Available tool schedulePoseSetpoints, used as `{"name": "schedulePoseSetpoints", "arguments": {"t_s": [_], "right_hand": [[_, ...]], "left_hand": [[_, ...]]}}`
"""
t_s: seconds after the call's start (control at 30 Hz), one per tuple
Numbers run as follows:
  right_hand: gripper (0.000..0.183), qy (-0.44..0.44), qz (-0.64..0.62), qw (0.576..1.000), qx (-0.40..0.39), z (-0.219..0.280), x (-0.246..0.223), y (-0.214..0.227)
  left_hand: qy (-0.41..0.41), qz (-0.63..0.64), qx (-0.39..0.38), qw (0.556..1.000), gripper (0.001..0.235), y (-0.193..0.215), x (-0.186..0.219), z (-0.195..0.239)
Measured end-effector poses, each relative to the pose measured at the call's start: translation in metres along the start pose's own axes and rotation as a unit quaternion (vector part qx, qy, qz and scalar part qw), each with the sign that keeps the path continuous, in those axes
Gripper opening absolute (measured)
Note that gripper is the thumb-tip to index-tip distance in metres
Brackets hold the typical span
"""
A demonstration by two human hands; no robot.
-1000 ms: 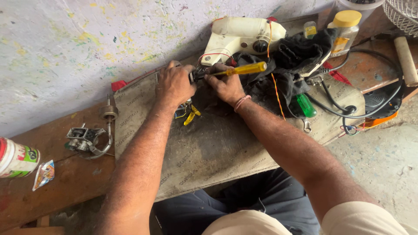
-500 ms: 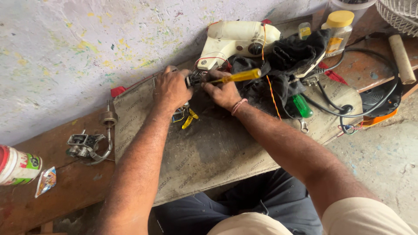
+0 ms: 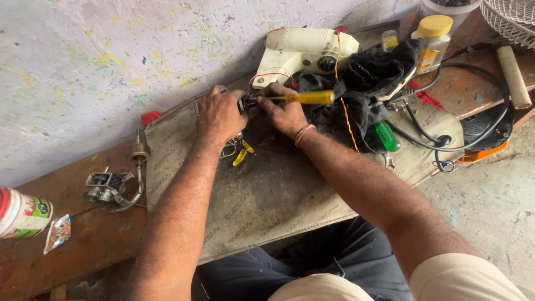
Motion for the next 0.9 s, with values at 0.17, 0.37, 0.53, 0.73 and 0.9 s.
{"name": "schedulePoseSetpoints", "arguments": {"t_s": [0.17,0.37,0.53,0.73,0.9], "right_hand": [[0.014,0.015,0.13,0.991,0.022,0.004,-0.008,0.003],[0.016,-0.011,0.086,0.995,0.038,-0.004,-0.002,-0.001],[0.02,0.04,0.196,0.979,0.046,-0.03,-0.014,-0.004],[0.018,0.032,0.175,0.982,0.063,-0.042,-0.017,-0.008],[0.016,-0.037,0.163,0.985,0.034,-0.042,-0.016,0.001]], "left_hand": [[0.005,-0.002,0.007,1.0,0.045,-0.001,0.002,-0.001],[0.003,-0.005,-0.006,1.0,0.041,-0.001,0.001,0.0],[-0.008,-0.024,0.027,0.999,0.031,-0.004,-0.001,0.002],[-0.025,-0.022,0.04,0.999,0.028,-0.011,-0.005,0.002],[-0.023,-0.01,0.02,0.999,0.03,-0.013,-0.006,-0.001]]}}
Point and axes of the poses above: each hand's wrist, its own z-axis away from the middle knuckle, its own y-axis out of the back of the hand, x = y × z, the point moved 2 cm from there along -z, towards the middle knuckle, and after that the axes turned 13 degrees about -y, right-handed, at the moved point
